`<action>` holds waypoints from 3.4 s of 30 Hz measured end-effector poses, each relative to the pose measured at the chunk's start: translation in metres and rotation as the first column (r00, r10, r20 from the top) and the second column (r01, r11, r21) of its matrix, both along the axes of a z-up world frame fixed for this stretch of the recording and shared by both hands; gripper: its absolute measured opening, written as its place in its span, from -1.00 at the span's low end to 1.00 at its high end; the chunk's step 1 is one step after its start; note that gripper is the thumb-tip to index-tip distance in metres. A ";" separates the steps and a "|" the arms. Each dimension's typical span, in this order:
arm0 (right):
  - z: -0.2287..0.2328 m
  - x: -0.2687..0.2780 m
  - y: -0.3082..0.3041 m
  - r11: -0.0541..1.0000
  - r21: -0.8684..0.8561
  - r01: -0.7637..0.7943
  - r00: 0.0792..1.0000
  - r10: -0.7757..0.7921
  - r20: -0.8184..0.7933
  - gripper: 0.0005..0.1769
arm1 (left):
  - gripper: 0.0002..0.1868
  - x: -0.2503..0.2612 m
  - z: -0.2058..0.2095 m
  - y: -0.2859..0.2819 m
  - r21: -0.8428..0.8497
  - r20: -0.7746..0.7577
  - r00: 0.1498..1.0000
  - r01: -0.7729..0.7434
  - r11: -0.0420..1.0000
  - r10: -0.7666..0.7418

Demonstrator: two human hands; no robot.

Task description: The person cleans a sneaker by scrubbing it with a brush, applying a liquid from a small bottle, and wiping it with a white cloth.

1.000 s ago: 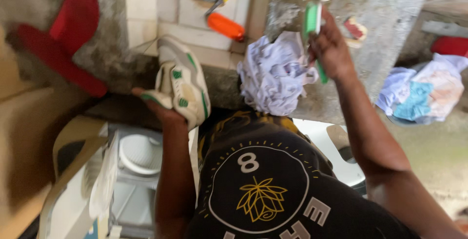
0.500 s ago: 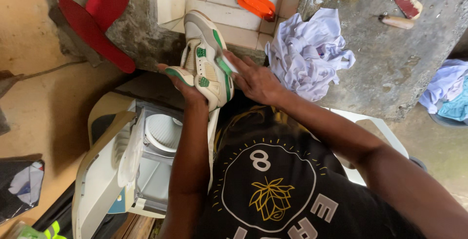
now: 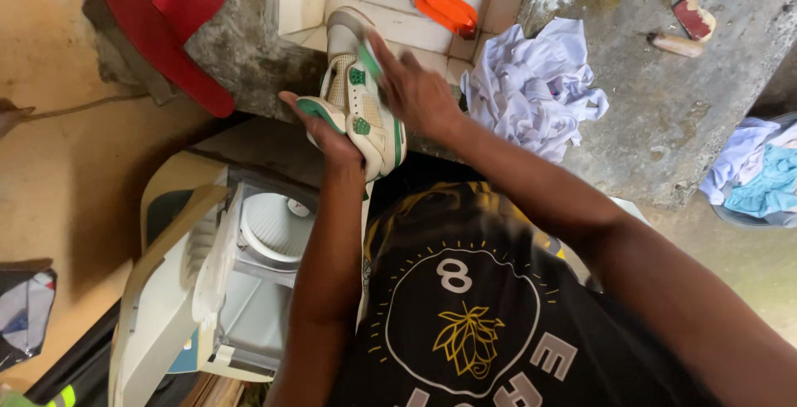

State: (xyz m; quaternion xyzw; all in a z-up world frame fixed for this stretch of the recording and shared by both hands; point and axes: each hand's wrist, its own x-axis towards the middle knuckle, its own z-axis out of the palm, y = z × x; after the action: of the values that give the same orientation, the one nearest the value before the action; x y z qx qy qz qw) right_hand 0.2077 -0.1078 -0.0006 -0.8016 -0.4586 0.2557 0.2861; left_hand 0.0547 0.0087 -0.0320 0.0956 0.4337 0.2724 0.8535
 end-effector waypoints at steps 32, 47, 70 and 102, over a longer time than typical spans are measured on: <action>0.009 0.003 -0.019 0.986 -0.161 -0.033 0.999 0.037 0.020 -0.06 | 0.10 0.031 0.011 0.000 -0.007 -0.153 0.986 -0.071 0.997 0.069; 0.023 -0.021 -0.049 0.999 -0.033 -0.036 0.999 0.036 -0.003 -0.04 | 0.12 0.021 0.010 -0.006 -0.055 -0.122 0.989 -0.095 0.994 0.088; 0.035 -0.026 -0.042 0.996 -0.077 -0.051 0.997 0.045 -0.069 -0.11 | 0.16 0.002 -0.006 0.005 0.010 -0.160 0.987 -0.021 1.000 0.022; 0.065 0.055 -0.240 0.931 -0.030 0.363 0.929 -0.359 0.089 -0.23 | 0.09 -0.031 0.037 0.007 -0.071 0.396 0.879 0.316 0.946 -0.264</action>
State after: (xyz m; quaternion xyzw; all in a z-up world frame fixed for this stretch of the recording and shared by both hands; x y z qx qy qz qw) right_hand 0.2630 -0.3474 0.0644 -0.8884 -0.3086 0.1764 0.2906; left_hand 0.0241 0.0153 0.0053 0.0475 0.2573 0.1250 0.9570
